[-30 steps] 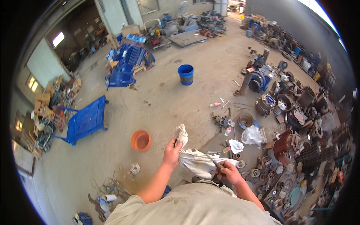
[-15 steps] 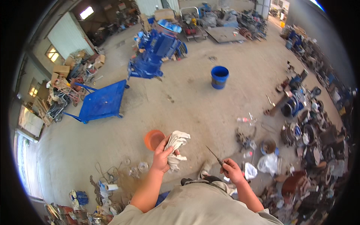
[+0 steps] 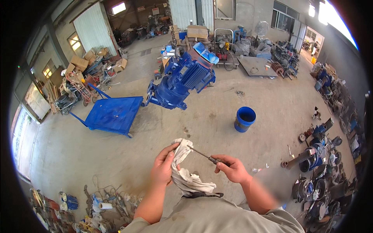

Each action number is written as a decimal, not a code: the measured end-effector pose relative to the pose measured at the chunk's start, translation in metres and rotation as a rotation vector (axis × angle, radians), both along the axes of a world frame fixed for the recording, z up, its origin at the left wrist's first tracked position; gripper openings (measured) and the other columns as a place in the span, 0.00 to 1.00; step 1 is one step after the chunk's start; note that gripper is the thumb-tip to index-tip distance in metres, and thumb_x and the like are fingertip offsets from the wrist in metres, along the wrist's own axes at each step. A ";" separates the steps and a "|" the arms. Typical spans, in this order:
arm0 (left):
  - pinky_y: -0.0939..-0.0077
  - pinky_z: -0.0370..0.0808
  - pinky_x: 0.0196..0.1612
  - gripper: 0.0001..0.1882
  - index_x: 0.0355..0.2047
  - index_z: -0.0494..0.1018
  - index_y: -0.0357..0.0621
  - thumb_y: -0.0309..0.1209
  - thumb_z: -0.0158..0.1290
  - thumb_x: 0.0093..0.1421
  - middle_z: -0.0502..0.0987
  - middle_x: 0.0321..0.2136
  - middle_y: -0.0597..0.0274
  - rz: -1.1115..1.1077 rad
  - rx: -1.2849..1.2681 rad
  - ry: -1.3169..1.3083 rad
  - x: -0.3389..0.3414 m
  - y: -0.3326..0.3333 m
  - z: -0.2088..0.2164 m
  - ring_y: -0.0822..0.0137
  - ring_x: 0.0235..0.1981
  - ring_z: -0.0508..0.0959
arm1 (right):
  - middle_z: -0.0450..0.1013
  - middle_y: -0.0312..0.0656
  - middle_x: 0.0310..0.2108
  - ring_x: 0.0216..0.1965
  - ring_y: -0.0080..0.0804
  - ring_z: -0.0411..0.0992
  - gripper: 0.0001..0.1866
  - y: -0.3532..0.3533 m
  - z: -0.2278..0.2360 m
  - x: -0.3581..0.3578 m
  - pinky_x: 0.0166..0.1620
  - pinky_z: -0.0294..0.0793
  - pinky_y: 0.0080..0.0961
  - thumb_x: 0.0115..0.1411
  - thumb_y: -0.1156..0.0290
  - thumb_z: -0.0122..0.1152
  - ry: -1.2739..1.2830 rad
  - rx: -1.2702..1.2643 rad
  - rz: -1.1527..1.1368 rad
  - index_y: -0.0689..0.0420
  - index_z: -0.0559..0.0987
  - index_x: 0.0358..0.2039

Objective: The person cleans a blue industrial motor using a white cloth and a metal rod. They wipe the motor's body and fan area, then use the rod to scrape or clean crevices while holding the cloth.

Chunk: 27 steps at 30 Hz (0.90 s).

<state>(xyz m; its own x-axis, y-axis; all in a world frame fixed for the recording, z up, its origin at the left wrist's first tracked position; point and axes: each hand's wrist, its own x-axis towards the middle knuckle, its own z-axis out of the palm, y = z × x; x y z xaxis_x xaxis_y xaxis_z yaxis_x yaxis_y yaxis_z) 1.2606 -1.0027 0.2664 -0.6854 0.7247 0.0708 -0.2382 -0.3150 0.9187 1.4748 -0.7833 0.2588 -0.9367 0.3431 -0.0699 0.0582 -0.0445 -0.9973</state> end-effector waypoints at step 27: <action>0.62 0.70 0.67 0.27 0.65 0.72 0.42 0.24 0.58 0.65 0.73 0.64 0.48 0.295 -0.264 0.882 -0.351 0.434 -0.036 0.48 0.65 0.74 | 0.83 0.35 0.33 0.30 0.17 0.75 0.19 0.400 -0.029 -0.326 0.36 0.75 0.19 0.73 0.70 0.59 -0.064 0.178 -0.268 0.63 0.80 0.61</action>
